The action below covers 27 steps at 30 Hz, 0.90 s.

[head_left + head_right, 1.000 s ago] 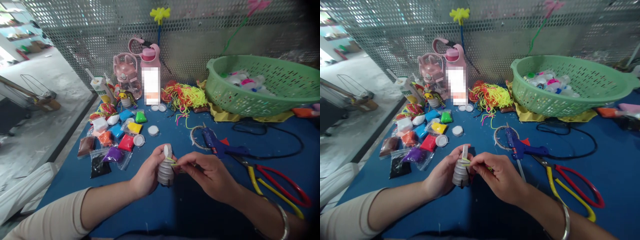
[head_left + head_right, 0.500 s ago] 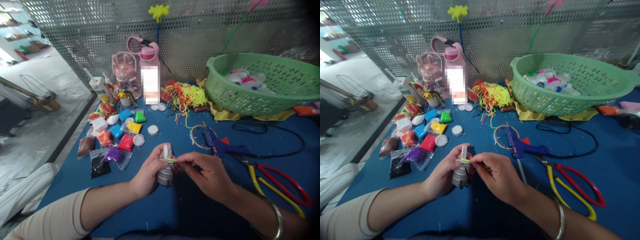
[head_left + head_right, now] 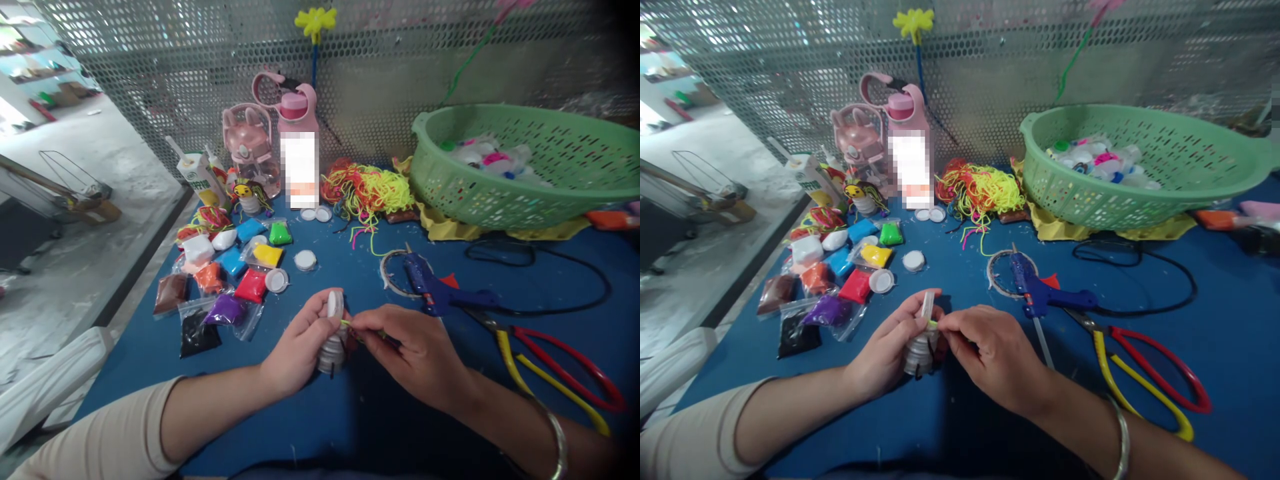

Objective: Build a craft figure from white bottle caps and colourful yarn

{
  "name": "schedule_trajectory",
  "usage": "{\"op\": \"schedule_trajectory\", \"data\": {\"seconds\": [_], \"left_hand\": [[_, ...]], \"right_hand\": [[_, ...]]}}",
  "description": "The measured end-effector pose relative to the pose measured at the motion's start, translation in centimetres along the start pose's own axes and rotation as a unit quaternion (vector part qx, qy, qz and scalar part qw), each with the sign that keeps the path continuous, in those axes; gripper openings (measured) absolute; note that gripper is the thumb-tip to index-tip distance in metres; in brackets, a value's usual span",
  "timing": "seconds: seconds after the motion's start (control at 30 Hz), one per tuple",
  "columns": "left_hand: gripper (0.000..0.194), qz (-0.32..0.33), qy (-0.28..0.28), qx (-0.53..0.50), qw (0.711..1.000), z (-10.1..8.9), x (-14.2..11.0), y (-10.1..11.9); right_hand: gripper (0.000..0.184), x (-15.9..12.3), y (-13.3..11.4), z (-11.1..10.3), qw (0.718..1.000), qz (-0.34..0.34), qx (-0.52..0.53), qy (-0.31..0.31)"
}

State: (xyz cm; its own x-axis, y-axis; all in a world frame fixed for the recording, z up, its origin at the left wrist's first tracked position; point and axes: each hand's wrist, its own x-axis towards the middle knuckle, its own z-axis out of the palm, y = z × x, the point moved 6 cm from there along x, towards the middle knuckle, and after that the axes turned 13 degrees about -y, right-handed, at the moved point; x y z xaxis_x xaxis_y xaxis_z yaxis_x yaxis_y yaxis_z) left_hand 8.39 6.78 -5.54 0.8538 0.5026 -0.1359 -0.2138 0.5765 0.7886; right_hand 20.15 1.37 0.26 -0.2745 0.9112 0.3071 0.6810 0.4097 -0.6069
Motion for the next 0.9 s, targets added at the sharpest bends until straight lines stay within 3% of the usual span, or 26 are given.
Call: {"op": "schedule_trajectory", "data": {"seconds": [0.13, 0.23, 0.37, 0.57, 0.8, 0.9], "left_hand": [[0.041, -0.001, 0.009, -0.001, 1.0, -0.2, -0.1, -0.1], [0.044, -0.006, 0.002, -0.007, 1.0, -0.3, -0.1, -0.5], [0.049, -0.006, -0.018, -0.044, 0.999, -0.1, -0.1, -1.0], [0.047, -0.012, -0.038, -0.047, 0.998, 0.3, -0.1, -1.3], [0.053, -0.038, -0.02, 0.035, 0.998, 0.3, -0.5, -0.7], [0.062, -0.048, -0.039, 0.047, 0.997, 0.3, -0.7, -0.7]], "right_hand": [[0.025, 0.0, 0.0, 0.0, 0.999, -0.018, 0.032, 0.006], [0.028, 0.1, 0.7, 0.0, 0.997, 0.035, 0.073, 0.005], [0.023, 0.3, 1.7, 0.7, 0.978, 0.127, 0.157, -0.049], [0.01, 0.6, 1.9, 1.2, 0.937, 0.172, 0.296, -0.068], [0.01, 0.6, 1.9, 1.1, 0.953, 0.166, 0.248, -0.041], [0.01, 0.6, 1.9, 1.1, 0.958, 0.173, 0.224, -0.037]]}}
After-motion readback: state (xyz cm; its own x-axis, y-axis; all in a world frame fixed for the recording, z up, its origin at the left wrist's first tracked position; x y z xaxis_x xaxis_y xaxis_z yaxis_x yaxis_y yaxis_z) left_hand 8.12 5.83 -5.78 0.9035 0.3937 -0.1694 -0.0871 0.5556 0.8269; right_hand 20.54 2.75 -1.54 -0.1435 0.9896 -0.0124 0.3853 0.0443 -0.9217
